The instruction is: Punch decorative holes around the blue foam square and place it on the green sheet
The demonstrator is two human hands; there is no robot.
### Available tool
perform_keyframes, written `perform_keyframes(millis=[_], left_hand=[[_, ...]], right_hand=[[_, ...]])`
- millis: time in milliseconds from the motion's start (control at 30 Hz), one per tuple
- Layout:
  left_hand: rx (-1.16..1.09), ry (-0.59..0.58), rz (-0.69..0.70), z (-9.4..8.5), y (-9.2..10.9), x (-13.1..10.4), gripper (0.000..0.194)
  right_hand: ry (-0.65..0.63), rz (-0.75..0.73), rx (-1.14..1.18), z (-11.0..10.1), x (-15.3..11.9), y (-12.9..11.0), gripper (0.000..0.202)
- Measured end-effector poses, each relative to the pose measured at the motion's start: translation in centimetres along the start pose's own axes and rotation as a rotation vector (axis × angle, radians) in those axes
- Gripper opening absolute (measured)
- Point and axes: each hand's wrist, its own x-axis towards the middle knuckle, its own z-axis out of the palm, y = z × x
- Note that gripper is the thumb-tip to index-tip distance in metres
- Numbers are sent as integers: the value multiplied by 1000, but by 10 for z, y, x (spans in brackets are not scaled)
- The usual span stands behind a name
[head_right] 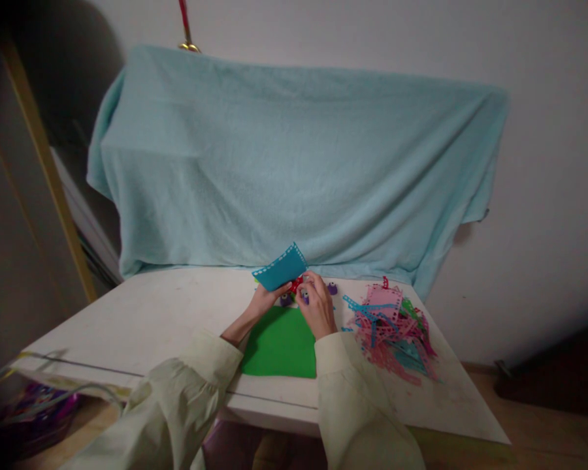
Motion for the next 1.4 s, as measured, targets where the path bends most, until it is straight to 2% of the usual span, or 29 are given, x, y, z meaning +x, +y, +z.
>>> perform_keyframes(millis=[267,500,767,1133,1400], left_hand=[[71,-5,27,-1,-6,1,37],[57,39,17,0,-6,1,40],[-64,111,-71,-2,-12,4,45],[-104,107,-103,-4,-18,5,47],[-272,145,-221,-3,-10,5,60]], right_hand=[[-9,14,9,2,0,1,14],[4,4,-6,1,0,-2,14],[46,11,-35,3,0,0,11],[41,2,-16,2,0,-1,11],[50,-7,10,2,1,-4,14]])
